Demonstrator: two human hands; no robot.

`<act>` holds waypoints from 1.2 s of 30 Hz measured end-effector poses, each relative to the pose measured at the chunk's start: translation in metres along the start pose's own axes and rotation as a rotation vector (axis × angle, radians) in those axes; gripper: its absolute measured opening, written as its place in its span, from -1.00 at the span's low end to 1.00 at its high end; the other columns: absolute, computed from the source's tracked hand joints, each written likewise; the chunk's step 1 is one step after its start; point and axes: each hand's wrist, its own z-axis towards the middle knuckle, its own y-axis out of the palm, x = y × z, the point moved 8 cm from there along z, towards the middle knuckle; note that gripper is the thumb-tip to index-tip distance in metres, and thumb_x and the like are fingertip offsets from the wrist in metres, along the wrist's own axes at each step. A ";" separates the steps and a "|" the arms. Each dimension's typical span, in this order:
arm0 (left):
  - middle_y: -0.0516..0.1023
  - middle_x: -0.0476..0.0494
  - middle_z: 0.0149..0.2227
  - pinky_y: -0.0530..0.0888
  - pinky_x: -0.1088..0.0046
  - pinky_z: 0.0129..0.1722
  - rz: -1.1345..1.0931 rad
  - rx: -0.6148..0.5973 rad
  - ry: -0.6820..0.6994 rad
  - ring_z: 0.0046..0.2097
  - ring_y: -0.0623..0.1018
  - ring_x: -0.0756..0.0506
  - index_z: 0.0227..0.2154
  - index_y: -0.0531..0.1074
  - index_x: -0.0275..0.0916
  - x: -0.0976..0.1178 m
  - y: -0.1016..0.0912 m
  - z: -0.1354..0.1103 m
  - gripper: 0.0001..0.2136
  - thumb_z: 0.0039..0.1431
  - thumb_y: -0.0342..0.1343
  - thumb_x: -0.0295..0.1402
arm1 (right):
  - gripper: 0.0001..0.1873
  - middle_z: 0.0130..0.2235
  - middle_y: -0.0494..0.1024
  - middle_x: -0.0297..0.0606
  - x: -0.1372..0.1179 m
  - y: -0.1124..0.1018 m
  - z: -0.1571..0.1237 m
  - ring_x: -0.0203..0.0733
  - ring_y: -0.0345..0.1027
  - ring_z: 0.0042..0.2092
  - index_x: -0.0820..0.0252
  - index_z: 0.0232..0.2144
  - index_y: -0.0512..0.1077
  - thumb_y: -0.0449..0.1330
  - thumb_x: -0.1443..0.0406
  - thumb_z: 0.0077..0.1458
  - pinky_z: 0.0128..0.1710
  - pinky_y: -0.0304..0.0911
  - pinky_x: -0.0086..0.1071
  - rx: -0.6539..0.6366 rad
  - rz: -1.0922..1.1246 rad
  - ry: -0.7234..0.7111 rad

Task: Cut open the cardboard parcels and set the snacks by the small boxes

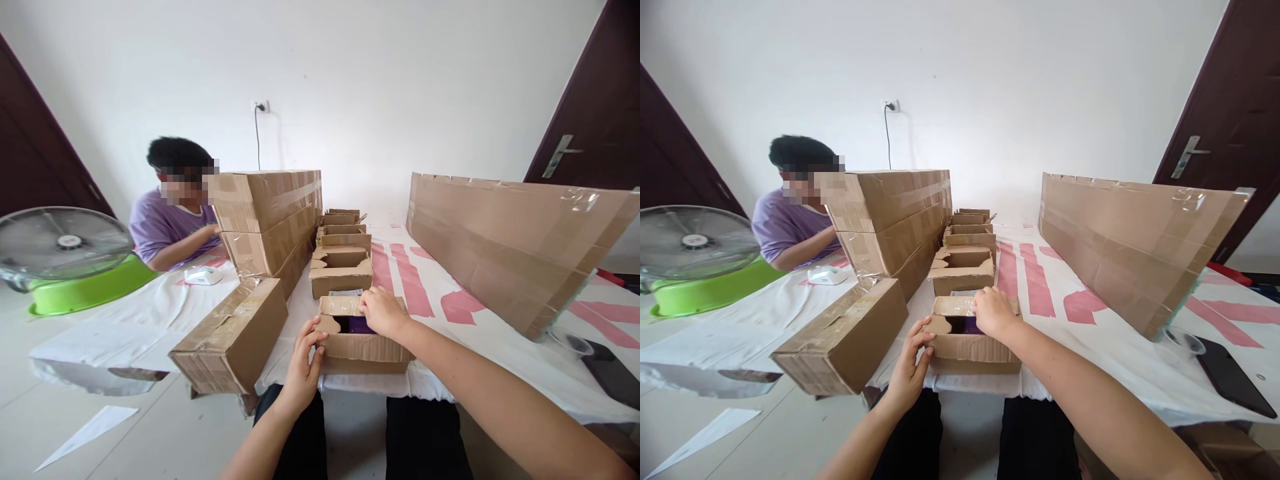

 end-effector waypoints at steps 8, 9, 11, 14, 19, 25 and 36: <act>0.25 -0.30 0.21 0.31 0.05 0.17 -0.008 0.006 -0.003 0.26 0.27 -0.19 -0.09 0.31 -0.13 -0.001 0.000 0.000 -0.83 0.34 -0.11 -0.38 | -0.88 -0.28 0.53 -0.15 -0.005 0.005 -0.002 -0.07 0.36 -0.16 0.19 -0.41 0.43 0.14 0.45 0.13 -0.15 0.22 -0.26 0.002 0.057 -0.067; 0.25 -0.30 0.21 0.31 0.06 0.17 -0.007 0.005 -0.003 0.26 0.27 -0.19 -0.08 0.31 -0.13 -0.001 0.000 0.000 -0.83 0.34 -0.11 -0.38 | -0.87 -0.28 0.52 -0.16 -0.005 0.004 -0.002 -0.09 0.36 -0.16 0.19 -0.41 0.43 0.13 0.44 0.13 -0.15 0.22 -0.27 0.013 0.072 -0.062; 0.25 -0.30 0.21 0.31 0.06 0.17 -0.004 0.001 -0.002 0.26 0.27 -0.19 -0.08 0.30 -0.13 -0.002 0.000 0.000 -0.83 0.34 -0.11 -0.39 | -0.86 -0.28 0.52 -0.17 -0.002 0.002 0.000 -0.12 0.36 -0.17 0.19 -0.43 0.43 0.13 0.45 0.14 -0.16 0.23 -0.29 0.038 0.103 -0.045; 0.24 -0.29 0.21 0.30 0.06 0.17 -0.002 -0.015 0.002 0.27 0.25 -0.18 -0.07 0.29 -0.12 -0.002 0.000 0.000 -0.83 0.34 -0.11 -0.40 | -0.89 -0.29 0.54 -0.23 -0.002 -0.005 -0.002 -0.16 0.38 -0.17 0.19 -0.40 0.43 0.17 0.46 0.11 -0.16 0.25 -0.32 0.056 0.152 -0.057; 0.24 -0.31 0.21 0.30 0.06 0.18 0.015 -0.030 0.010 0.28 0.25 -0.18 -0.08 0.29 -0.13 -0.001 0.000 0.000 -0.83 0.34 -0.11 -0.41 | -0.87 -0.25 0.58 -0.30 -0.012 -0.012 -0.026 -0.20 0.45 -0.21 0.13 -0.27 0.47 0.21 0.42 0.11 -0.19 0.31 -0.34 0.035 0.211 -0.146; 0.30 -0.31 0.18 0.35 0.09 0.14 0.040 -0.026 -0.002 0.24 0.31 -0.20 -0.12 0.33 -0.15 0.006 -0.007 0.006 -0.84 0.31 -0.09 -0.41 | -0.67 0.12 0.44 0.00 -0.015 -0.009 -0.049 0.08 0.29 0.15 0.24 0.02 0.43 0.08 0.30 0.23 0.13 0.21 -0.01 0.040 0.050 -0.289; 0.56 -0.07 -0.23 0.45 0.37 -0.18 0.154 -0.335 0.017 -0.20 0.54 -0.11 -0.23 0.42 -0.14 0.061 -0.007 0.088 -0.87 0.21 0.00 -0.36 | -0.53 0.36 0.03 0.02 0.045 -0.027 -0.010 0.13 -0.10 0.35 0.25 0.16 0.33 0.09 0.35 0.19 0.27 -0.03 0.03 -0.080 -0.133 -0.078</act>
